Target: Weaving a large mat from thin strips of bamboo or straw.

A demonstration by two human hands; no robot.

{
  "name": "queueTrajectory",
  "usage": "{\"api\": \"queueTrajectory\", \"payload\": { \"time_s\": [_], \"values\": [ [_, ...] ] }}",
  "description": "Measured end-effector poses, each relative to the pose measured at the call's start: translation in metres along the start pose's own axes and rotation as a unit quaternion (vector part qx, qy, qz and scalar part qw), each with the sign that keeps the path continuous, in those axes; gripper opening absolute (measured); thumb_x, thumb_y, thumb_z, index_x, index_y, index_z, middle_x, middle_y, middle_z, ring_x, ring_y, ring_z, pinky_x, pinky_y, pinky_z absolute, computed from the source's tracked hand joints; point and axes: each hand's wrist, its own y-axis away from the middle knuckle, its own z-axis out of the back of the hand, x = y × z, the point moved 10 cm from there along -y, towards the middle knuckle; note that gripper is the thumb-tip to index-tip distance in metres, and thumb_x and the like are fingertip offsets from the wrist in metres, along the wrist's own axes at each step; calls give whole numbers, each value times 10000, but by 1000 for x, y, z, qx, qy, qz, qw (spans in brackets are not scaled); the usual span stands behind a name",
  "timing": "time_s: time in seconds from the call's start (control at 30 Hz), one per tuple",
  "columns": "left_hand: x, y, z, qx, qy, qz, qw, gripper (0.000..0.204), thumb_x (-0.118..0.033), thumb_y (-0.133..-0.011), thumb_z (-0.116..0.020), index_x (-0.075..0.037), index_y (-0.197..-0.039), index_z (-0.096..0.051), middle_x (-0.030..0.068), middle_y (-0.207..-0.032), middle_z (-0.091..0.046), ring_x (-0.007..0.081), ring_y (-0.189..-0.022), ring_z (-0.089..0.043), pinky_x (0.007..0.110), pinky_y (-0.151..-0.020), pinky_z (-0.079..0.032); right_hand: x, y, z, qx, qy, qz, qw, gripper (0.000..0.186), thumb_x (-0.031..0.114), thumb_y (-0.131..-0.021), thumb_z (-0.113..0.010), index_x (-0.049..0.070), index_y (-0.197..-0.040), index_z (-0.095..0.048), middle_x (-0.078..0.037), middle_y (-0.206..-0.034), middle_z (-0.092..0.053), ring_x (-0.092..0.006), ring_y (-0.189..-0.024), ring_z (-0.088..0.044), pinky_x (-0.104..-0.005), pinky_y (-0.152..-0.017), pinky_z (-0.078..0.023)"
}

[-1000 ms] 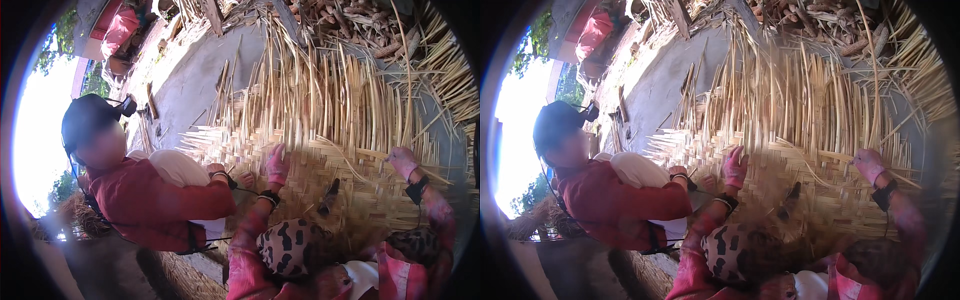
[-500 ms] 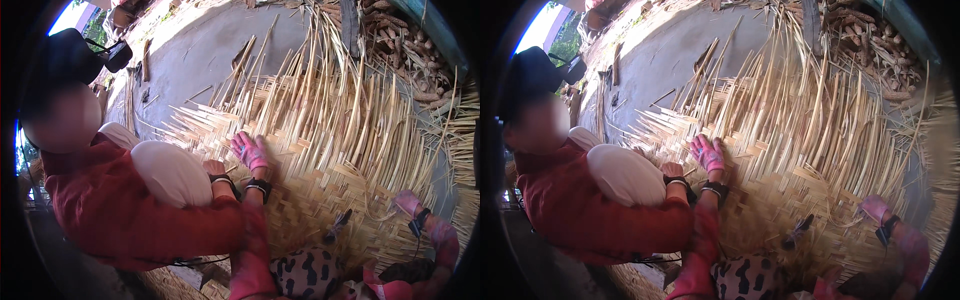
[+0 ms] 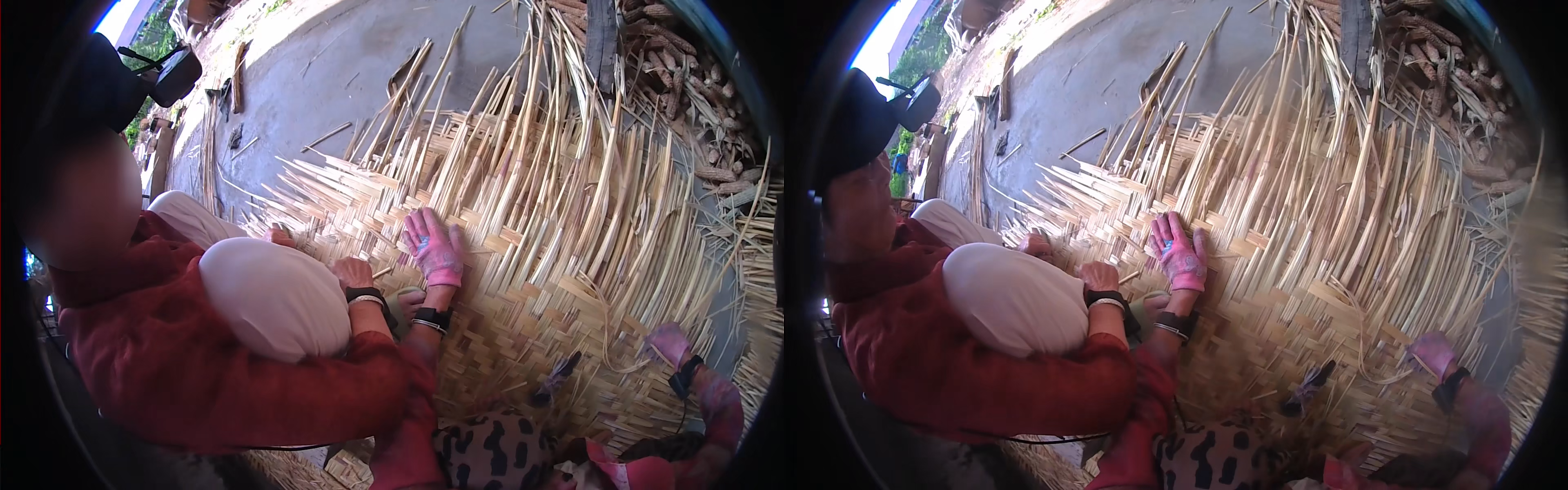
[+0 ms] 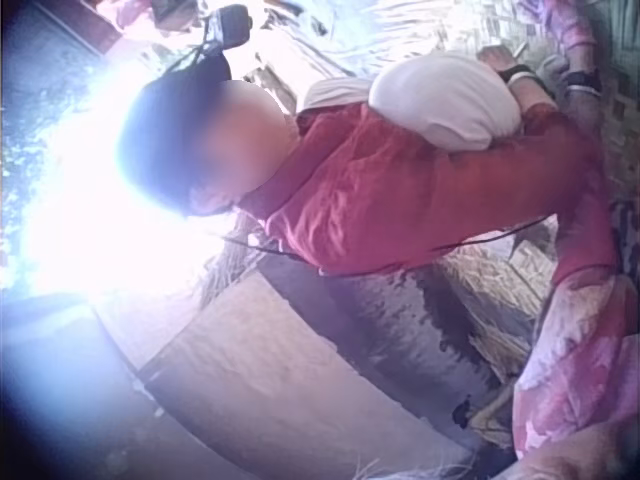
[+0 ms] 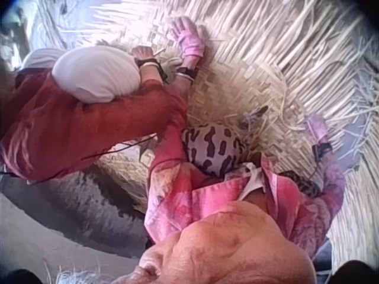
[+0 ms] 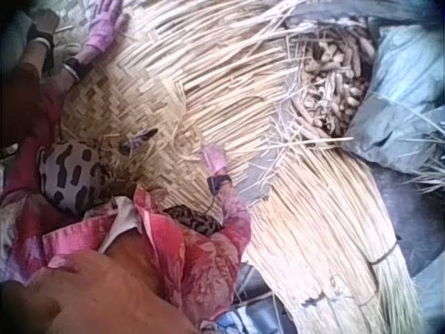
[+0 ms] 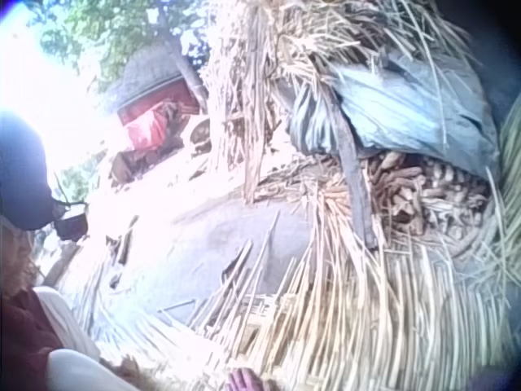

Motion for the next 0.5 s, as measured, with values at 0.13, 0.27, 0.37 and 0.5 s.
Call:
{"api": "queueTrajectory", "payload": {
  "time_s": [0.13, 0.27, 0.37, 0.5],
  "values": [
    [-24, 4, -3, 49, 2, -89, 995, 738, -391, -864, -469, 36, -1387, -171, 227, -1455, -150, 360, -1369, -70, 465, -1104, -45, 23, -6, 14, 3, 82, 56, 995, 128, 214, -734, -637, 95, -737, -683, -86, -661, -623, -247, -608, -613, -351, -581, -491],
    [-58, 39, -11, 144, -4, -130, 981, 819, -436, -834, -500, 52, -1386, -142, 263, -1447, -129, 424, -1353, -45, 518, -1085, -38, 11, -4, 12, -3, -8, -2, 1000, 82, 195, -724, -631, 160, -764, -693, -47, -676, -621, -212, -629, -619, -329, -595, -508],
    [-84, 83, -13, 159, 24, -184, 970, 833, -419, -812, -539, 45, -1386, -153, 274, -1435, -152, 437, -1346, -72, 541, -1075, -56, 20, -2, 14, -6, 63, 51, 997, 106, 187, -715, -611, 182, -788, -688, -40, -682, -610, -204, -646, -613, -328, -591, -498],
    [-97, 118, -4, 162, 92, -198, 962, 820, -380, -787, -584, 21, -1386, -192, 261, -1430, -185, 411, -1349, -109, 523, -1080, -81, 25, -2, 21, -29, 58, 56, 996, 121, 176, -716, -604, 192, -805, -685, -25, -692, -608, -190, -651, -609, -316, -582, -496]
  ]
}}
